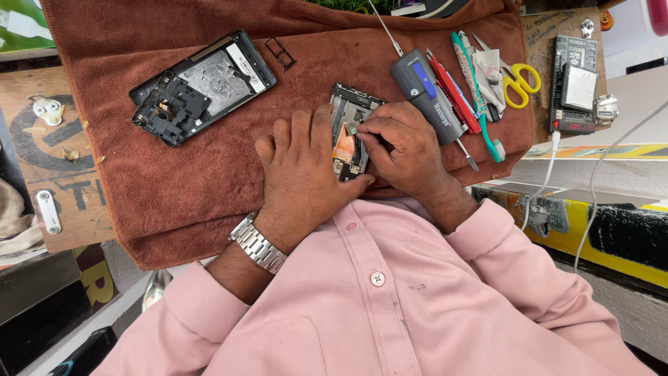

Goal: The person is repairing a disassembled smartphone on a workbench. They use tweezers and a screwdriver to manipulate internal components, including the motherboard and ribbon cables, and connect a power supply to test the device.

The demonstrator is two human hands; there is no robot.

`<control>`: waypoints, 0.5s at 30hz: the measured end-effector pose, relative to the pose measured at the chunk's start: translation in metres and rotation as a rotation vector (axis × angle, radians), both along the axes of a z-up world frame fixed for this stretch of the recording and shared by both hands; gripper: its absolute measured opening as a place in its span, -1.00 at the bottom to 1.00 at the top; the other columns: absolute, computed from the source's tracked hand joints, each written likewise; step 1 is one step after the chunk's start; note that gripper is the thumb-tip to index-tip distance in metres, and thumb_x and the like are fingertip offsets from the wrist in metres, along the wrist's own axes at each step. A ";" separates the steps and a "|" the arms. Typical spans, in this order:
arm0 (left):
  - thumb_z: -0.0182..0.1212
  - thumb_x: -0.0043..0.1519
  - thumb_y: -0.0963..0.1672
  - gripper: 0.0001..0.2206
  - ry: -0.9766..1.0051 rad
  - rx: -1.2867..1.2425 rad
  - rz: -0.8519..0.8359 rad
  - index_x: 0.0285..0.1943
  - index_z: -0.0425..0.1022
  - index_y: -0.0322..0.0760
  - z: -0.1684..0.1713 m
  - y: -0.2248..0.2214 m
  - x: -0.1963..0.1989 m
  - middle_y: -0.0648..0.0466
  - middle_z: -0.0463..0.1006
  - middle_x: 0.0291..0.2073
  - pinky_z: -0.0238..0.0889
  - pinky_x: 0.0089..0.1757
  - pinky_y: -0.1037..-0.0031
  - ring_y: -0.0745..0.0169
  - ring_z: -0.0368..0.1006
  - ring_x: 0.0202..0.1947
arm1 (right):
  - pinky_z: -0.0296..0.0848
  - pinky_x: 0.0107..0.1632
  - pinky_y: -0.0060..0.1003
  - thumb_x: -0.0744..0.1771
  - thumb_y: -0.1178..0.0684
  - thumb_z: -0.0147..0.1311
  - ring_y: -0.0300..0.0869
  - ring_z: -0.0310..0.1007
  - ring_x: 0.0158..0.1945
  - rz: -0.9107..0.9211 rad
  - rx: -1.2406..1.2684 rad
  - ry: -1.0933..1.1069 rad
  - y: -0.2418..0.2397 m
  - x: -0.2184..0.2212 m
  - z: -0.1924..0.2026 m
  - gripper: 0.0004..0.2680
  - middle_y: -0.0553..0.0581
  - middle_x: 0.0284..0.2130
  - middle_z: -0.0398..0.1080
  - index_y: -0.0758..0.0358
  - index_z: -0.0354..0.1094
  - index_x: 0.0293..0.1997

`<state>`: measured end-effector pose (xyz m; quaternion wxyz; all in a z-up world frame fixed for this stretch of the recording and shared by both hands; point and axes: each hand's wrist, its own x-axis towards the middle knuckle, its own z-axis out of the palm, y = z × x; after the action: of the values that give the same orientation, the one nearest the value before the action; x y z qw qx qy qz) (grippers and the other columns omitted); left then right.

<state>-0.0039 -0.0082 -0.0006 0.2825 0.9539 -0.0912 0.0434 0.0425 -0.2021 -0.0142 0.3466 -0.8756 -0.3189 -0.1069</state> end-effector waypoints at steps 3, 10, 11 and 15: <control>0.57 -0.22 0.15 -0.01 0.003 -0.028 0.004 0.36 0.24 -0.38 -0.001 0.002 0.001 -0.15 0.31 0.10 -0.02 -0.03 0.01 -0.12 0.21 0.05 | 0.49 -0.02 -0.15 0.31 0.23 0.31 -0.01 0.48 -0.12 0.018 -0.024 -0.029 0.000 0.000 -0.001 -0.90 0.16 -0.20 0.46 0.32 0.51 -0.16; 0.56 -0.21 0.20 -0.01 -0.008 -0.026 -0.004 0.34 0.27 -0.34 -0.003 0.004 0.002 -0.13 0.32 0.04 -0.03 -0.04 -0.02 -0.11 0.22 0.02 | 0.47 -0.08 -0.16 0.31 0.23 0.31 -0.02 0.44 -0.19 0.052 -0.072 -0.059 0.001 -0.002 -0.001 -0.90 0.16 -0.24 0.44 0.33 0.51 -0.16; 0.55 -0.21 0.22 -0.02 -0.012 -0.022 -0.004 0.33 0.29 -0.33 -0.003 0.004 0.002 -0.12 0.33 0.01 -0.03 -0.04 -0.02 -0.10 0.22 0.00 | 0.48 -0.08 -0.17 0.31 0.23 0.31 -0.02 0.45 -0.18 0.056 -0.074 -0.063 0.001 -0.002 -0.001 -0.90 0.15 -0.24 0.44 0.33 0.51 -0.15; 0.52 -0.16 0.26 -0.04 -0.053 0.014 -0.014 0.31 0.35 -0.35 -0.002 0.006 0.001 -0.09 0.33 -0.07 -0.04 -0.05 -0.02 -0.07 0.23 -0.04 | 0.48 -0.08 -0.17 0.31 0.23 0.31 -0.03 0.45 -0.18 0.047 -0.065 -0.049 0.004 -0.002 -0.001 -0.90 0.15 -0.25 0.44 0.32 0.50 -0.17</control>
<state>-0.0030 -0.0019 -0.0031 0.2736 0.9537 -0.1055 0.0662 0.0407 -0.1986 -0.0155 0.3126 -0.8758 -0.3511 -0.1098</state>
